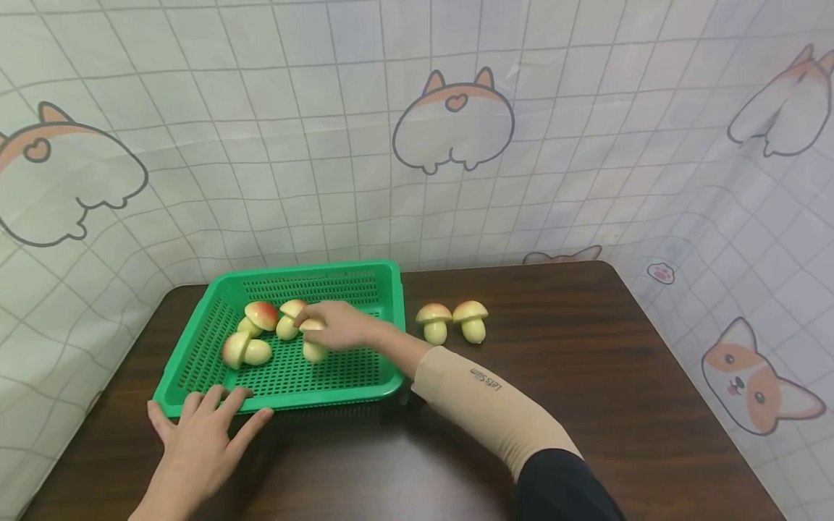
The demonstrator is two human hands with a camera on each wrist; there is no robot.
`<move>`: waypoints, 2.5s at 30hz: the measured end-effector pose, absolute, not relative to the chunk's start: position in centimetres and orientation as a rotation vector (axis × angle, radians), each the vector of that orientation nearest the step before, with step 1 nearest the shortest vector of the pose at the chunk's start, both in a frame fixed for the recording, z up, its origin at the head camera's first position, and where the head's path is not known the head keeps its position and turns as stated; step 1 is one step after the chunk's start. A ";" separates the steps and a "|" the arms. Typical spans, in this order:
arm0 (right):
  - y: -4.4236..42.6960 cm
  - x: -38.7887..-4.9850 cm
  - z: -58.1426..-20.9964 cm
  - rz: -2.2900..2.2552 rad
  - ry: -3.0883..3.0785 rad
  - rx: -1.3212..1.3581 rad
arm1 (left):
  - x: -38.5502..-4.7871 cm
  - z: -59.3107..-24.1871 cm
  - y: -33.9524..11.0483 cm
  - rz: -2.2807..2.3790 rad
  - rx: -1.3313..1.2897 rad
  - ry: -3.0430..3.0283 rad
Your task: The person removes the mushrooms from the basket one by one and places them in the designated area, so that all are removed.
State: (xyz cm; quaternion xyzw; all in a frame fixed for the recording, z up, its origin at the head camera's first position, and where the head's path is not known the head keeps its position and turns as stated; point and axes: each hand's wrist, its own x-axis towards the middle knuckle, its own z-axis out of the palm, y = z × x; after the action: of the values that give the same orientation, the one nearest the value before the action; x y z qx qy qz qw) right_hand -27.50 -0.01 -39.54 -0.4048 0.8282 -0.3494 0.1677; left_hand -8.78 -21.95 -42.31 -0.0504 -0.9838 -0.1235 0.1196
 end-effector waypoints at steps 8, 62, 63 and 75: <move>1.2 -27.6 -38.4 -1.054 2.324 -1.187 | -8.7 -42.3 -22.2 -0.365 -0.137 -2.862; 16.2 -27.9 -35.0 -1.441 2.325 -0.878 | -8.6 -42.8 -21.9 -0.370 -0.143 -2.834; 16.4 -27.8 -35.1 -1.443 2.331 -0.873 | -8.6 -42.8 -21.9 -0.369 -0.145 -2.830; 19.3 -27.4 -36.3 -1.485 2.386 -0.802 | -8.7 -42.8 -21.8 -0.366 -0.159 -2.810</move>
State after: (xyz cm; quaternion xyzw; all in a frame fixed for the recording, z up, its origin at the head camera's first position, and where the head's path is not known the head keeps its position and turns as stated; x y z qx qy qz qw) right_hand -27.37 19.28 -36.27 -0.2728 0.8115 -0.5050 0.1093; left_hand -8.68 -21.82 -42.76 -0.0552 -0.9787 -0.1276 0.1509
